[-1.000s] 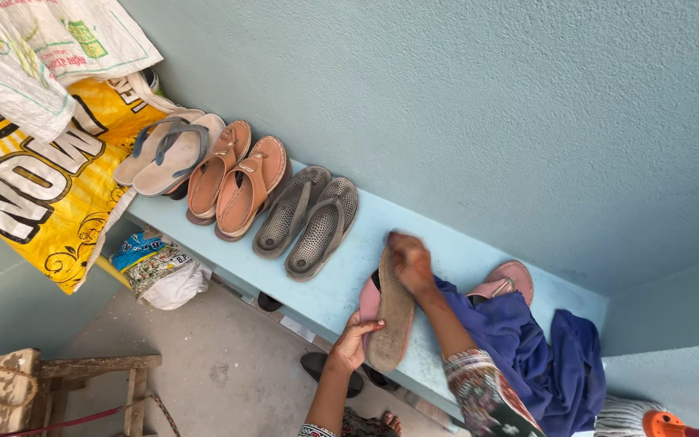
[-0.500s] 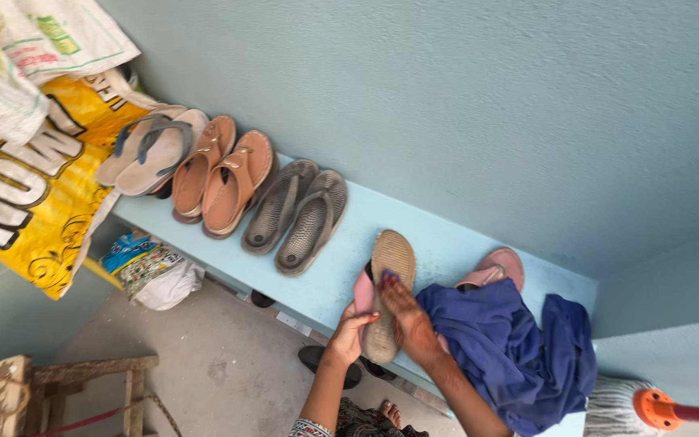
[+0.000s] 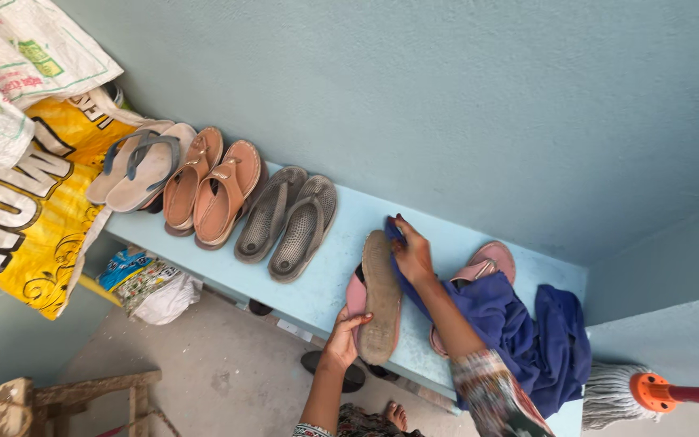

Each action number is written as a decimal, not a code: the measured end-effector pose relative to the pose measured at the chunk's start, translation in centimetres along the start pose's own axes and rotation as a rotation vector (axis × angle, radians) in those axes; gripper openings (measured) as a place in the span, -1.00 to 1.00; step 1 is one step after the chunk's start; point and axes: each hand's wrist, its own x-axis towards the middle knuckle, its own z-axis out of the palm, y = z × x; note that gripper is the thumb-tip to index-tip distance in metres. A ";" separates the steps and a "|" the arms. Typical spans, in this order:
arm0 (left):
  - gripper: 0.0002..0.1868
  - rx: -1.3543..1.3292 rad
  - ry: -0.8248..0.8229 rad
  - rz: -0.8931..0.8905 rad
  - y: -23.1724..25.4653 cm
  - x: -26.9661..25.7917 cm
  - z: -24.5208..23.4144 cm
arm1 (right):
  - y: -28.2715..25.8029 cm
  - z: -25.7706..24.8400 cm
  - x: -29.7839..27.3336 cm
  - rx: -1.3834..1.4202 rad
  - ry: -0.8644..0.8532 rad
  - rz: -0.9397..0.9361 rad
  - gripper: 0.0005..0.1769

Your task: The person wipes a pair of pink sandals with a blue cloth on a light blue shelf, then picks up a pair of black shoes from the floor and wipes them with the same cloth.

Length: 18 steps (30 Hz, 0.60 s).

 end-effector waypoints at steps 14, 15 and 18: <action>-0.45 -0.061 0.144 0.039 -1.4 -0.1 -1.0 | -6.3 0.6 -12.1 -0.283 -0.007 0.041 -0.28; -0.41 -0.084 0.177 0.044 -1.5 0.0 -1.0 | -7.7 0.0 -12.9 -0.239 -0.027 0.067 -0.28; -0.52 -0.194 0.079 0.105 -2.5 0.9 -2.6 | -10.3 -1.1 -14.5 -0.198 -0.064 -0.032 -0.30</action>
